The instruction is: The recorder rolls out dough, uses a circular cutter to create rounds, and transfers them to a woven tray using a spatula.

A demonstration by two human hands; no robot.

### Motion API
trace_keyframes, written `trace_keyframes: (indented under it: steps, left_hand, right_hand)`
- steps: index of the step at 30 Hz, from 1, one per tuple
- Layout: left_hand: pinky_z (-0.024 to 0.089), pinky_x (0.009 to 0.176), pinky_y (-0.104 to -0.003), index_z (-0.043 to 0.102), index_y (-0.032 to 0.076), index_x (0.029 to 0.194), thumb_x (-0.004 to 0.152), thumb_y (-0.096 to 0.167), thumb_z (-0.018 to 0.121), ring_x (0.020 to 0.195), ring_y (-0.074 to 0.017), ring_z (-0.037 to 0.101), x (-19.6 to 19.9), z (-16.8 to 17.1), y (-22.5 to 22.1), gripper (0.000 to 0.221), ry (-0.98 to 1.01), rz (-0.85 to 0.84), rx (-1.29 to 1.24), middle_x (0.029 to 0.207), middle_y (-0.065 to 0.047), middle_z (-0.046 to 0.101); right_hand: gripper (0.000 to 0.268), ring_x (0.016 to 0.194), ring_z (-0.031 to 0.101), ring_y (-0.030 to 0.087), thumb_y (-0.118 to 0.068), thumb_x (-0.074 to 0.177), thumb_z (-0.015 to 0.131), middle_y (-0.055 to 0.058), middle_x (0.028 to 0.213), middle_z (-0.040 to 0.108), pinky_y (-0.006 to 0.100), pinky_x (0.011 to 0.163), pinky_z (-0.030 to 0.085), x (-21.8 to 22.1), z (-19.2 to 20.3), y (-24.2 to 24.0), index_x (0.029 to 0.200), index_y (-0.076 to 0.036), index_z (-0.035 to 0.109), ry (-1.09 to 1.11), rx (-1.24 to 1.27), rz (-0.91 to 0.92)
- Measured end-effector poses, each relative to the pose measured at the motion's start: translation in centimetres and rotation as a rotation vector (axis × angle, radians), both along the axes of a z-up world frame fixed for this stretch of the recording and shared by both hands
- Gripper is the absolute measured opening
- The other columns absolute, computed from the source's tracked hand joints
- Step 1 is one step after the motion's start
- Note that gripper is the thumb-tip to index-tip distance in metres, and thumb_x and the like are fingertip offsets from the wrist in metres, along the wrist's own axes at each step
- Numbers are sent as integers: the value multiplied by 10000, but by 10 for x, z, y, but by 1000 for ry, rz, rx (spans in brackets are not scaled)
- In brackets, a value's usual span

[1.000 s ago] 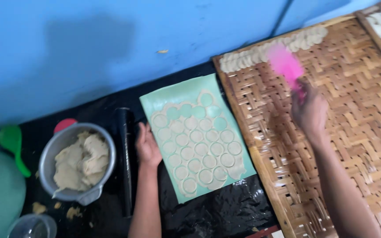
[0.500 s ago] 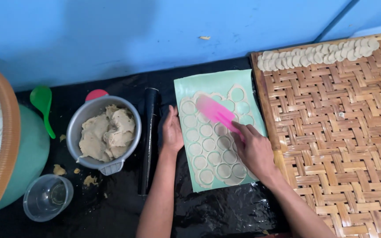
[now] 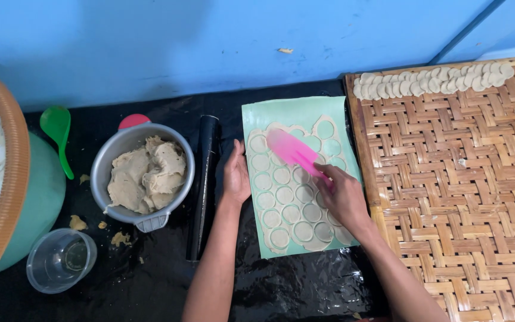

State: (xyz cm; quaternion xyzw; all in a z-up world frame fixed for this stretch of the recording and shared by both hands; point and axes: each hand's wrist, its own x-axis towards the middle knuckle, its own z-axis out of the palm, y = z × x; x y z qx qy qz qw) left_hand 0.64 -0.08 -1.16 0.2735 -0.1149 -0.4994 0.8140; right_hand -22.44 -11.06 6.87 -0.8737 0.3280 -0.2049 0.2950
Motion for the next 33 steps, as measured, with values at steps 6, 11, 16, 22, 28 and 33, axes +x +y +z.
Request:
trace_keyframes:
  steps: [6, 11, 16, 22, 28, 33]
  left_hand:
    - [432, 1117, -406, 493, 24, 1470, 1038, 531, 468, 1320, -266, 548, -3, 9, 1, 667, -26, 24, 30, 1439, -155, 574]
    - [435, 1111, -417, 497, 14, 1459, 1047, 529, 467, 1313, -279, 554, -2, 6, 1, 660, -24, 19, -2, 1436, -168, 576]
    - [441, 1107, -424, 507, 21, 1450, 1051, 526, 468, 1303, -280, 563, -2, 5, 1, 645, 2, 0, -37, 1430, -159, 580]
    - [447, 1103, -451, 546, 13, 1402, 1067, 524, 499, 1276, -299, 575, 1, -8, 2, 613, 9, -36, -81, 1385, -161, 611]
    - [429, 1118, -464, 544, 16, 1407, 1046, 535, 501, 1295, -306, 566, -1, -2, 1, 634, -4, -62, -62, 1416, -157, 600]
    - [387, 1141, -465, 498, 31, 1456, 1020, 550, 479, 1351, -311, 521, -4, 8, 1, 678, -19, -7, 30, 1480, -140, 544]
  right_hand:
    - [362, 633, 676, 216, -215, 910, 735, 165, 813, 737, 371, 608, 525, 3, -8, -8, 1253, -100, 709, 32, 166, -9]
    - [362, 598, 599, 118, -199, 911, 726, 81, 783, 729, 306, 557, 482, 3, -12, -13, 1259, -103, 712, 0, 358, 11]
    - [333, 587, 507, 37, -154, 937, 711, -3, 763, 651, 244, 508, 402, -2, -21, -19, 1254, -56, 715, -121, 610, 62]
    - [319, 586, 463, 25, -172, 966, 695, -32, 747, 613, 219, 493, 343, -26, -32, -51, 1255, -36, 704, -260, 696, 16]
    - [334, 646, 588, 50, -225, 969, 678, -14, 821, 681, 221, 550, 458, -93, -37, -131, 1254, -51, 669, -400, 616, -273]
    - [337, 746, 671, 91, -195, 1002, 681, 50, 920, 722, 257, 617, 511, -158, -54, -218, 1310, -59, 664, -455, 323, -559]
